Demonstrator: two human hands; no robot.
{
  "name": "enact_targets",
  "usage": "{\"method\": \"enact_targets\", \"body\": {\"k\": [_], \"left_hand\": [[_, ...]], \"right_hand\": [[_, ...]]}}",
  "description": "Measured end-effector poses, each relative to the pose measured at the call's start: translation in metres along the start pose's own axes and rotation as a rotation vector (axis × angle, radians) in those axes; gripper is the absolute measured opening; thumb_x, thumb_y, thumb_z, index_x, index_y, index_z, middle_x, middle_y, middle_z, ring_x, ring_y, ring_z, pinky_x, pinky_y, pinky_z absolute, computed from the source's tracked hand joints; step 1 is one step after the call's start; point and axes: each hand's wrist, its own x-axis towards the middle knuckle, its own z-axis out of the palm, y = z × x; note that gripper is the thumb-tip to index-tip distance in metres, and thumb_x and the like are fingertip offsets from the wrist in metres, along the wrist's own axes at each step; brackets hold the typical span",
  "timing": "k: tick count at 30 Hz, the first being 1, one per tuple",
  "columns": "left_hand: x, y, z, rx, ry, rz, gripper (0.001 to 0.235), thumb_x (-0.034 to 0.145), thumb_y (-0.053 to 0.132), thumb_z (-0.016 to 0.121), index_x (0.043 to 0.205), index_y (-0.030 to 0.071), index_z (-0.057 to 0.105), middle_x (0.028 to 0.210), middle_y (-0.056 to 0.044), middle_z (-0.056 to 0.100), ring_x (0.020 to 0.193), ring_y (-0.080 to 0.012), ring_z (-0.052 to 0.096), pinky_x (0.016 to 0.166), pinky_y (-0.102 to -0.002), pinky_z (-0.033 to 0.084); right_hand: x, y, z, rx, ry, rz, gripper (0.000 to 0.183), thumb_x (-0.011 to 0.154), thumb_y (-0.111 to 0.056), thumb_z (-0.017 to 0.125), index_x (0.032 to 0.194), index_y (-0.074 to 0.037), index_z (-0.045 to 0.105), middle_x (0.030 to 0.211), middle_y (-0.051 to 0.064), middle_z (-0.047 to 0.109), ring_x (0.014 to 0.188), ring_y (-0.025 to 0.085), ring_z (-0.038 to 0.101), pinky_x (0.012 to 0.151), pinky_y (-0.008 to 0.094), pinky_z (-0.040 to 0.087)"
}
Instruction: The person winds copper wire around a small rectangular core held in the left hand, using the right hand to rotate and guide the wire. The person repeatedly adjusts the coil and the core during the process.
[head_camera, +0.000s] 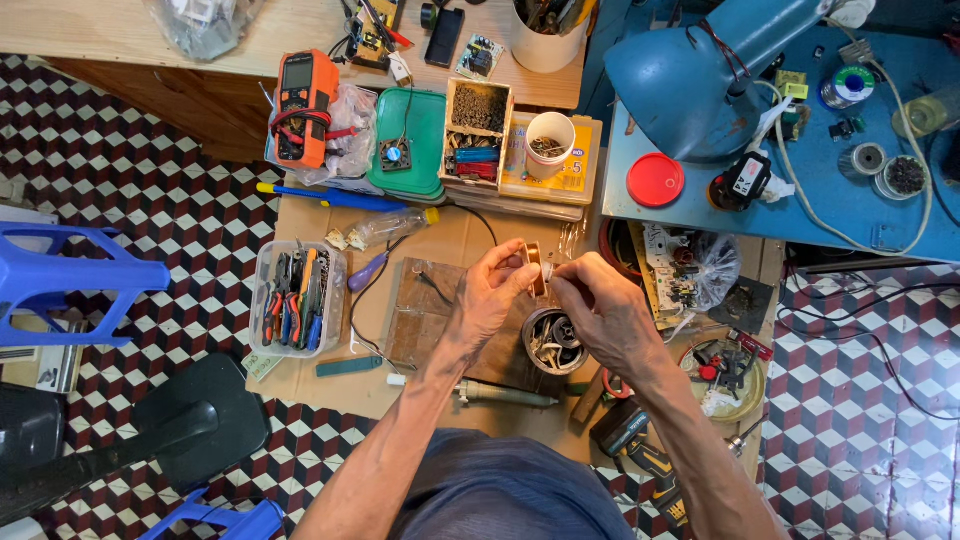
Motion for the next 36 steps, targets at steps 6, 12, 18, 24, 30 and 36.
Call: {"method": "enact_targets", "body": {"k": [6,12,18,24,30,36], "left_hand": [[-0.018,0.005,-0.006,0.069,-0.075,0.024,0.069,0.089,0.027,0.078,0.145,-0.004,0.053,0.117,-0.008,0.072,0.105,-0.0115,0.068,0.090,-0.023,0.055],[-0.024,-0.001,-0.016,0.067,-0.067,0.002,0.071,0.089,0.030,0.079,0.146,-0.003,0.054,0.116,-0.007,0.069,0.104,-0.0113,0.065,0.088,-0.024,0.054],[-0.010,-0.015,-0.025,-0.096,0.051,-0.102,0.065,0.087,0.033,0.078,0.140,-0.002,0.060,0.115,-0.008,0.070,0.097,-0.0106,0.066,0.082,-0.025,0.055],[0.001,-0.015,-0.027,-0.241,0.168,-0.098,0.059,0.087,0.033,0.078,0.132,-0.001,0.062,0.110,-0.004,0.070,0.096,-0.0096,0.067,0.082,-0.024,0.055],[-0.003,-0.016,-0.014,-0.162,0.160,-0.090,0.062,0.086,0.033,0.080,0.134,-0.001,0.062,0.112,-0.007,0.070,0.095,-0.0100,0.066,0.081,-0.024,0.054],[-0.016,-0.012,-0.011,-0.031,0.087,-0.114,0.070,0.084,0.035,0.079,0.140,-0.001,0.056,0.113,-0.008,0.070,0.095,-0.0105,0.067,0.081,-0.025,0.056]], "right_hand": [[0.033,0.002,-0.010,-0.306,-0.017,-0.350,0.012,0.096,-0.014,0.067,0.097,-0.003,0.063,0.088,0.011,0.061,0.076,0.028,0.059,0.070,0.039,0.048],[0.039,-0.003,-0.009,-0.299,-0.027,-0.408,0.009,0.097,-0.012,0.066,0.097,-0.003,0.063,0.089,0.010,0.061,0.078,0.028,0.059,0.072,0.039,0.047],[0.026,-0.017,-0.015,-0.261,-0.042,-0.301,0.012,0.098,-0.014,0.067,0.098,-0.003,0.064,0.085,0.010,0.058,0.075,0.026,0.058,0.070,0.039,0.047],[0.008,-0.034,-0.016,-0.299,-0.064,-0.339,0.012,0.095,-0.015,0.067,0.099,-0.004,0.065,0.085,0.010,0.058,0.075,0.027,0.058,0.069,0.039,0.047],[0.014,-0.031,-0.013,-0.359,-0.074,-0.356,0.014,0.095,-0.018,0.068,0.096,-0.005,0.064,0.085,0.009,0.059,0.075,0.027,0.058,0.069,0.039,0.047],[0.033,-0.019,-0.008,-0.334,-0.031,-0.406,0.013,0.097,-0.016,0.067,0.097,-0.004,0.062,0.089,0.010,0.061,0.078,0.029,0.060,0.072,0.040,0.048]]}}
